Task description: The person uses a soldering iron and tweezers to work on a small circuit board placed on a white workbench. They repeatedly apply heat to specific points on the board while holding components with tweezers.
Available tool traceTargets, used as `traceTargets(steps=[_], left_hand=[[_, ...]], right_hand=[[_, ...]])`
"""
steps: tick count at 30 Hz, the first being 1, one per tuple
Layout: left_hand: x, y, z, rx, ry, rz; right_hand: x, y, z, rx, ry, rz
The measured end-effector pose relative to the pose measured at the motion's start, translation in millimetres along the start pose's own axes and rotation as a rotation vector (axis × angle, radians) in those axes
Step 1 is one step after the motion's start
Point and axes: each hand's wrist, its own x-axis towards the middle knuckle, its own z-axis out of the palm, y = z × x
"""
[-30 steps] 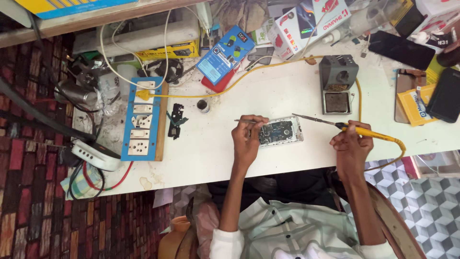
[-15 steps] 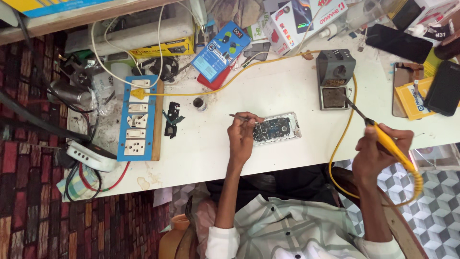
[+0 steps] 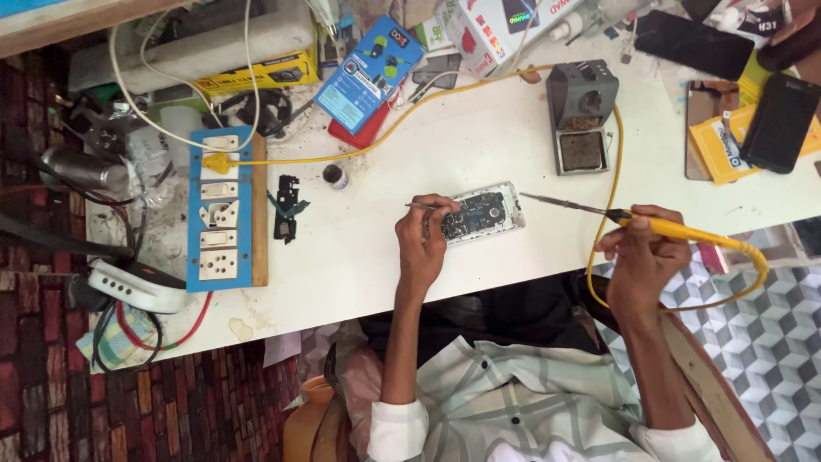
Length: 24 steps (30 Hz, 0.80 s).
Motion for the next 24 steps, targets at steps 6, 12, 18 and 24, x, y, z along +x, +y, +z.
traceTargets(steps=[6, 12, 18, 24], left_hand=[[0, -4, 0, -0.005, -0.014, 0.081], [2, -1, 0, -0.032, -0.004, 0.089], [6, 2, -5, 0.314, 0.047, 0.248], [6, -3, -3, 0.167, 0.03, 0.187]], right_hand=[[8, 28, 15, -0.002, 0.047, 0.009], [14, 30, 26, -0.016, 0.114, 0.059], [23, 36, 33, -0.041, 0.043, 0.105], [27, 46, 44, -0.085, 0.11, 0.089]])
